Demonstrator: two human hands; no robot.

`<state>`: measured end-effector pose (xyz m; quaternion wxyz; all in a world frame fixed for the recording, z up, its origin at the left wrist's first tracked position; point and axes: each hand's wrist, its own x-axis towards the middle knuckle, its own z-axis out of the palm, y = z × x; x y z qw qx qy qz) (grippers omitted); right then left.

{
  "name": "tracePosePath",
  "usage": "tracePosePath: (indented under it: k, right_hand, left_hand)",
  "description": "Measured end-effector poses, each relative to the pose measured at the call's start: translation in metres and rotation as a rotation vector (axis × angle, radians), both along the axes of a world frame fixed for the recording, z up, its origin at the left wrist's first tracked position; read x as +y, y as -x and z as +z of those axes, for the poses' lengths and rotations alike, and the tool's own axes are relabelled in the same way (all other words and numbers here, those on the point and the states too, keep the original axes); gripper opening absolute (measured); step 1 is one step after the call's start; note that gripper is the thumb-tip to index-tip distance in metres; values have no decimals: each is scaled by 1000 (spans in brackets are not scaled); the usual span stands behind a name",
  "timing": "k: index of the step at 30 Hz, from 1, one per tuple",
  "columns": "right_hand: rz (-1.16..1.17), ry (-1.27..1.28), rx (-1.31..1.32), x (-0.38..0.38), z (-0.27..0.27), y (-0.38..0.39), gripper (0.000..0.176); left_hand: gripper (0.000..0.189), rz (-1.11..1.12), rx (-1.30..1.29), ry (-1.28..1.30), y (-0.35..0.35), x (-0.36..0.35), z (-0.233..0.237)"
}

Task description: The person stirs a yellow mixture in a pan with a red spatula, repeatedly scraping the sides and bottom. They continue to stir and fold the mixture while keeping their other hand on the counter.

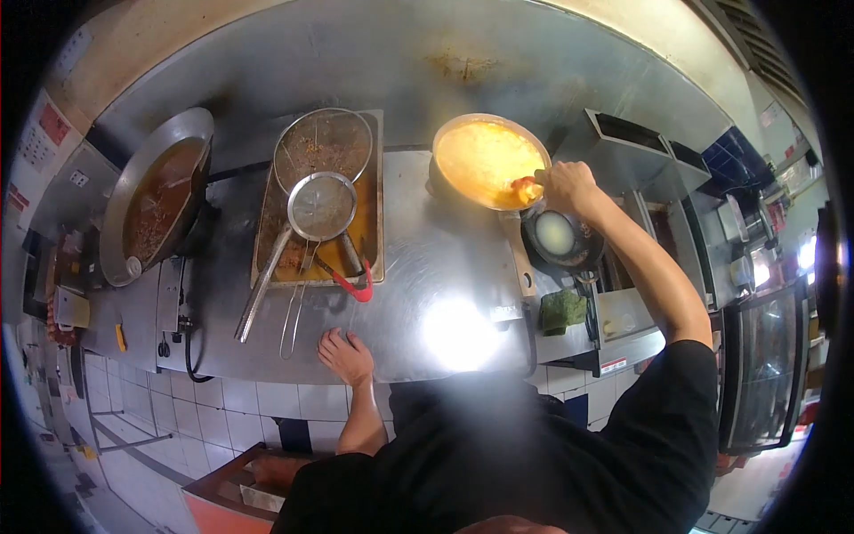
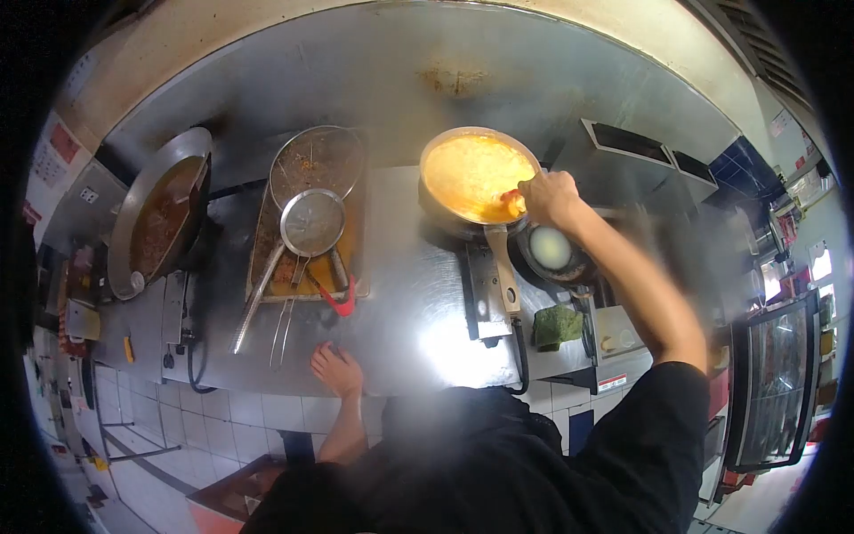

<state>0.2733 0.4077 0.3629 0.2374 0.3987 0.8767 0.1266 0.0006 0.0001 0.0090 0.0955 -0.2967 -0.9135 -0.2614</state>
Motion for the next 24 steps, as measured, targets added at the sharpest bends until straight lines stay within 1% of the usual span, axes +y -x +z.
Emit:
tracePosePath:
  k: [2, 7, 10, 11, 12, 16, 18, 19, 22, 23, 24]
  right_hand:
    - [-21, -62, 124, 17, -11, -6, 27]
    - [-30, -73, 162, 42, -26, 0, 28]
    - [-42, -66, 233, 65, -50, 9, 31]
    - [-2, -70, 286, 75, -60, 12, 34]
    - [37, -75, 339, 76, -61, 15, 40]
    - [6, -48, 322, 76, -68, 37, 41]
    - [-2, 20, 354, 71, -71, 48, 43]
    - [-4, 45, 403, 58, -65, 51, 42]
    - [42, 94, 379, 47, -65, 56, 41]
    - [177, 54, 413, 54, -77, 49, 28]
    - [178, 54, 410, 53, -75, 45, 28]
  left_hand:
    - [33, 5, 10, 9, 0, 1, 0]
    - [33, 10, -11, 7, 1, 1, -6]
    - [33, 6, 9, 5, 1, 1, -4]
    - [33, -1, 10, 2, 1, 1, -3]
    - [33, 0, 10, 3, 1, 0, -2]
    - [33, 10, -8, 28, 1, 1, -3]
    - [33, 7, -8, 19, 0, 2, -3]
    - [33, 5, -3, 17, 0, 2, -3]
    - [34, 6, -9, 22, 0, 1, 0]
    - [34, 7, -21, 23, -1, 1, 0]
    - [34, 7, -23, 22, 0, 2, 0]
